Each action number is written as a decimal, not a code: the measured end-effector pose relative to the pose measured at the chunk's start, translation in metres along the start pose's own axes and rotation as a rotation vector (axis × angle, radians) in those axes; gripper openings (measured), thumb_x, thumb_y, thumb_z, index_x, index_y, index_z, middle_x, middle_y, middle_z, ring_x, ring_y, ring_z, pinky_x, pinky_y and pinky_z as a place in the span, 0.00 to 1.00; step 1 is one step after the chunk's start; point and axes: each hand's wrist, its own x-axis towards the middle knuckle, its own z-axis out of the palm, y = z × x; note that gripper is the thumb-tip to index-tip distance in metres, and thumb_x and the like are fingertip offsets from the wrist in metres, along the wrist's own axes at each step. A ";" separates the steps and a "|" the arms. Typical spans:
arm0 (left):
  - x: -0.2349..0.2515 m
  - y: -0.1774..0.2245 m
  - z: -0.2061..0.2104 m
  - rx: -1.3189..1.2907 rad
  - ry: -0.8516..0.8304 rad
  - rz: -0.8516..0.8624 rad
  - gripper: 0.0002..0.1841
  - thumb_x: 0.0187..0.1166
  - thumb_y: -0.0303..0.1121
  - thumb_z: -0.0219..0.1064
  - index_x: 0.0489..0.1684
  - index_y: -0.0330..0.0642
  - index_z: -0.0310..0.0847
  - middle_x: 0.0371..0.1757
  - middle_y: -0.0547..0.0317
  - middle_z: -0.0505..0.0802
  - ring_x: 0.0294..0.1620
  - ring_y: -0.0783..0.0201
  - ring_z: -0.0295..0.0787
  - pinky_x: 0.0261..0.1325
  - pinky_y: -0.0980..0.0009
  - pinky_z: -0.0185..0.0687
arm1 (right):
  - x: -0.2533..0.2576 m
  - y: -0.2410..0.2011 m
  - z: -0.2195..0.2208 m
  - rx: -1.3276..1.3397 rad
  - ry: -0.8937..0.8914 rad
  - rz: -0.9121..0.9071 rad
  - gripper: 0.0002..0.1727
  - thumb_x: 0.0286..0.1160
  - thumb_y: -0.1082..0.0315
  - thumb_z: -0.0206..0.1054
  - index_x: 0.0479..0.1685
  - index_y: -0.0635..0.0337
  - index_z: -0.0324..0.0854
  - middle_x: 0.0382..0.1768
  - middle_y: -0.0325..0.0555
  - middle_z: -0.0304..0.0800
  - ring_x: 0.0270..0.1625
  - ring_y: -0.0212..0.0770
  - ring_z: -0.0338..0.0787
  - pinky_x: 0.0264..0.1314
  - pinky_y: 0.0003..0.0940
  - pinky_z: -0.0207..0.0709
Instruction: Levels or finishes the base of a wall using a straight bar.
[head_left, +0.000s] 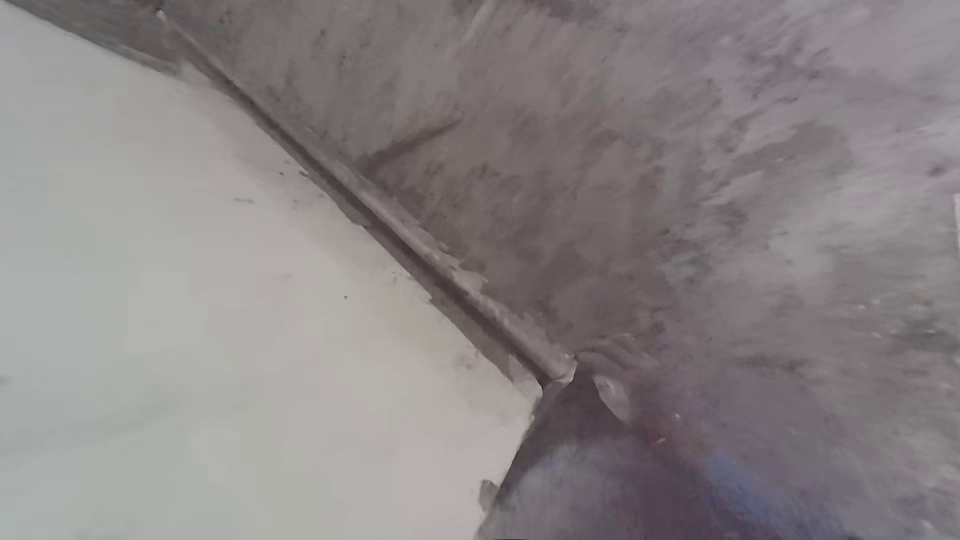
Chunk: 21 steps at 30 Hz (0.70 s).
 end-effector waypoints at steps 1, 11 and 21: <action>0.005 -0.006 0.005 -0.008 0.033 0.017 0.25 0.90 0.42 0.58 0.66 0.22 0.82 0.66 0.27 0.88 0.72 0.32 0.84 0.79 0.42 0.69 | 0.000 0.000 0.000 0.001 0.001 0.002 0.11 0.75 0.67 0.64 0.43 0.45 0.94 0.51 0.35 0.96 0.56 0.40 0.92 0.58 0.33 0.86; -0.005 -0.014 -0.001 -0.047 -0.024 0.180 0.24 0.92 0.38 0.55 0.70 0.21 0.78 0.64 0.24 0.89 0.67 0.32 0.87 0.74 0.40 0.74 | 0.010 -0.019 -0.015 0.012 -0.036 0.073 0.14 0.69 0.74 0.65 0.43 0.50 0.96 0.48 0.42 0.99 0.52 0.48 0.97 0.56 0.43 0.86; 0.047 -0.089 0.055 -0.068 0.209 0.341 0.23 0.86 0.42 0.63 0.71 0.36 0.82 0.63 0.37 0.92 0.65 0.41 0.90 0.72 0.43 0.80 | 0.000 -0.015 -0.023 -0.104 -0.192 0.044 0.12 0.73 0.67 0.66 0.50 0.50 0.93 0.50 0.42 0.95 0.58 0.45 0.92 0.60 0.41 0.87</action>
